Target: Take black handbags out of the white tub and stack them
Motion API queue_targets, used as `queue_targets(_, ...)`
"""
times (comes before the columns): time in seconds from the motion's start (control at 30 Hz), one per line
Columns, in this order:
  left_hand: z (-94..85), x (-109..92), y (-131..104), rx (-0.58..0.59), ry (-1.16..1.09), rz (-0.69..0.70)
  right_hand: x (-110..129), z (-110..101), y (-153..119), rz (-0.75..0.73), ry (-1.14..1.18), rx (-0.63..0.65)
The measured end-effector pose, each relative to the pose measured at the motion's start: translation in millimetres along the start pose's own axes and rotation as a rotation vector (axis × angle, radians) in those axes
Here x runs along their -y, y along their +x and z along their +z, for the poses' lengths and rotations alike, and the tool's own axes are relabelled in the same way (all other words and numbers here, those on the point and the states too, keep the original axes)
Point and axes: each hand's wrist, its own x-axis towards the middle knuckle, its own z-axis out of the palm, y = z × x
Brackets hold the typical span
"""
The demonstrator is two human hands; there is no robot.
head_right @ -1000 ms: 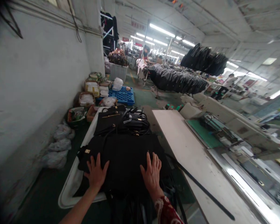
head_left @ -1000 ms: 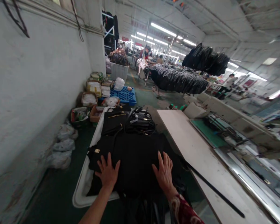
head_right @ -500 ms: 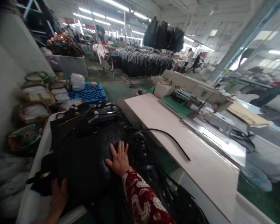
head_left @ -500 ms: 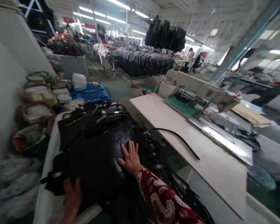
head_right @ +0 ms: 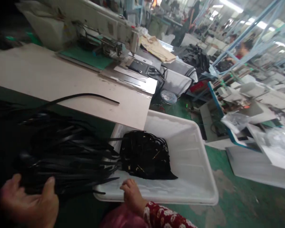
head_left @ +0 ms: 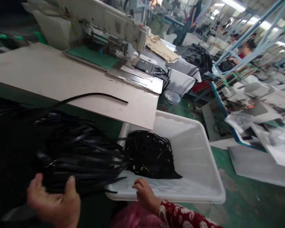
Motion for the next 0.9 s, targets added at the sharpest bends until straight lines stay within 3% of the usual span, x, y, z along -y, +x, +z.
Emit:
queue_targets(0.07, 50.7, -43.0, -30.6, -0.010, -0.079, 0.049, -63.2, -22.7, -48.8, 0.117, -0.056, 0.061)
queue_targets(0.17, 105.0, -88.9, -72.2, -0.017, -0.094, -0.014, -137.5, -59.8, -96.2, 0.289, -0.146, 0.146)
queue_targets(0.23, 130.3, -106.0, -104.6, -0.036, -0.077, -0.053, -176.9, -80.6, -120.3, 0.387, -0.213, 0.203)
queue_targets(0.33, 163.2, -113.1, -170.8, 0.000, -0.065, -0.125, -229.2, -102.2, -163.3, 0.491, -0.268, 0.304)
queue_targets(0.4, 184.6, -106.1, -225.5, 0.116, -0.052, -0.206, -259.1, -112.4, -196.8, 0.544, -0.269, 0.359)
queue_targets(0.5, 211.3, -82.5, -310.2, 0.439, 0.029, -0.332, -289.3, -124.3, -237.6, 0.666, -0.288, 0.344)
queue_targets(0.57, 224.9, -61.6, -357.7, 0.666, 0.077, -0.376, -301.7, -129.0, -248.3, 0.768, -0.318, 0.319)
queue_targets(0.63, 239.9, -38.7, -392.3, 0.818, 0.097, -0.422, -315.8, -128.2, -244.8, 0.824, -0.281, 0.343)
queue_targets(0.77, 282.6, 12.2, -423.9, 0.887, 0.149, -0.520, -369.8, -101.2, -219.7, 0.857, -0.084, 0.399)
queue_targets(0.9, 323.1, 59.7, -427.0, 0.892, 0.266, -0.553, -457.1, -49.6, -199.0, 1.010, 0.094, 0.340)
